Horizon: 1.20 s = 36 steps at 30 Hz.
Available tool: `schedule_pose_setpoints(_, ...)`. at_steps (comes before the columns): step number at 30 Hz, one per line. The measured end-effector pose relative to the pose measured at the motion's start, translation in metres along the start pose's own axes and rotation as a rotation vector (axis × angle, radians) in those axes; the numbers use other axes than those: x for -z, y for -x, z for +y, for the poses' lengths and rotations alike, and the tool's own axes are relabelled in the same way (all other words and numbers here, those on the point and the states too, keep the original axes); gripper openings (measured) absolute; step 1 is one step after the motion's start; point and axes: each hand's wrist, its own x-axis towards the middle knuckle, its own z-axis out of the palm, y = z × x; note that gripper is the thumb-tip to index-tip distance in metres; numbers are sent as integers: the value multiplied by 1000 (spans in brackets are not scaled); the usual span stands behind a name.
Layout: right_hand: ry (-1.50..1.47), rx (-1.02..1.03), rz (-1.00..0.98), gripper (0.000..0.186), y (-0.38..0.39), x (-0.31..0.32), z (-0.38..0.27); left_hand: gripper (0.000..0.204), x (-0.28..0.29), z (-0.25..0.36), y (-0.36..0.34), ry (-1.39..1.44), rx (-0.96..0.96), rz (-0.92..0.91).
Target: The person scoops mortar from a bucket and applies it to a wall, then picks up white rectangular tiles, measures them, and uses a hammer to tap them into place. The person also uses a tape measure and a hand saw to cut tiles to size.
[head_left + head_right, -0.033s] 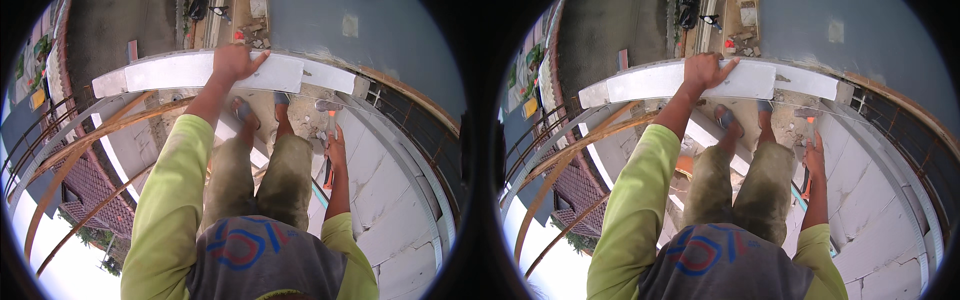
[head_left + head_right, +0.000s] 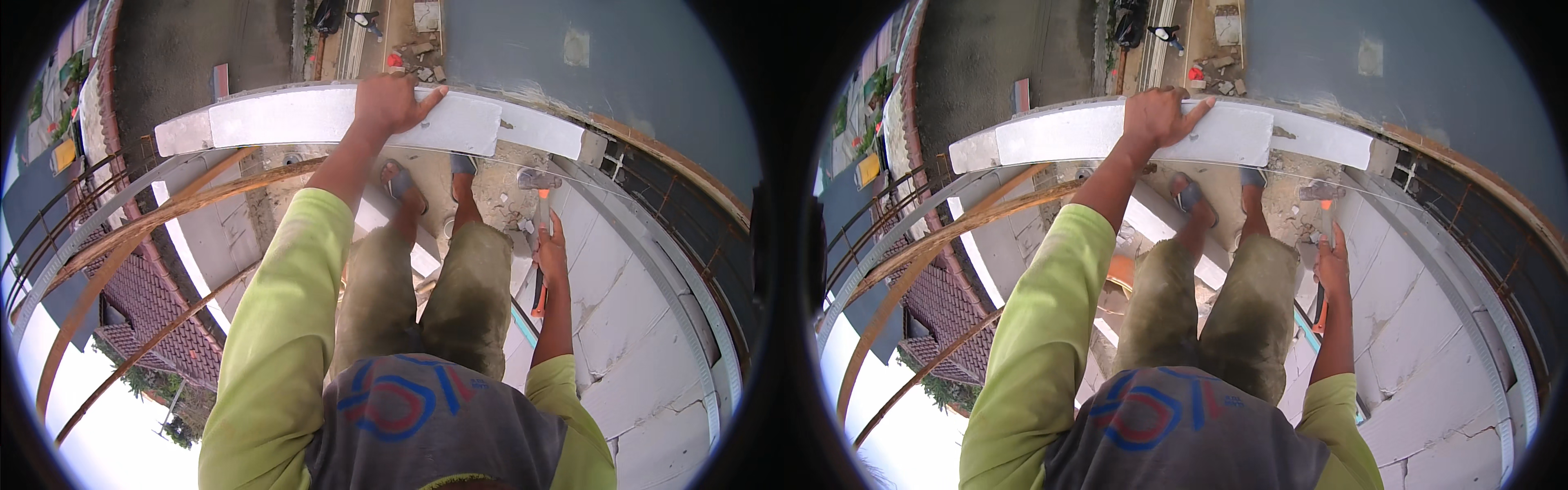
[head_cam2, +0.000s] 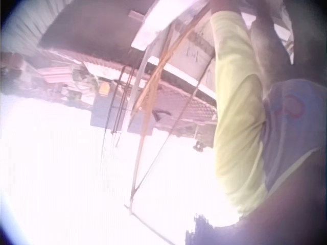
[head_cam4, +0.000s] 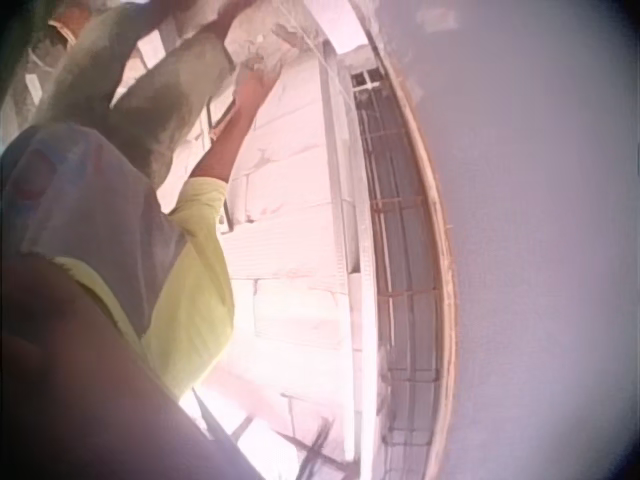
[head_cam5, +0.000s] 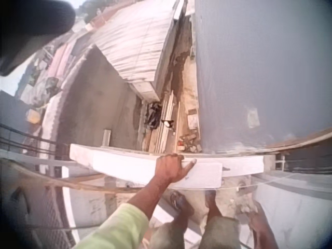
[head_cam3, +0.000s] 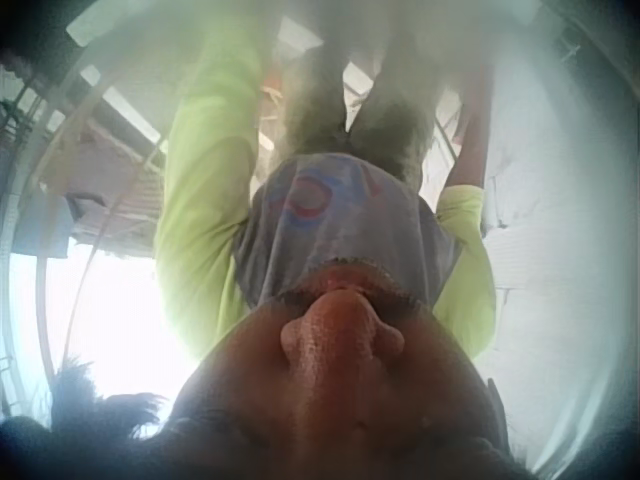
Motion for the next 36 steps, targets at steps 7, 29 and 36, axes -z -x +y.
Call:
schedule_pose_setpoints(7, 564, 339, -76, 58, 29, 9, 6, 82, -11, -43, 35, -62, -44, 209)
schedule_pose_setpoints(29, 1072, 569, -279, 55, 94, -14, -123, 76, -55, -25, 196, 180, 700, 524)
schedule_pose_setpoints(36, 1080, 734, -293, 41, 74, -22, -141, 73, -205, 41, 425, 649, 1199, 59)
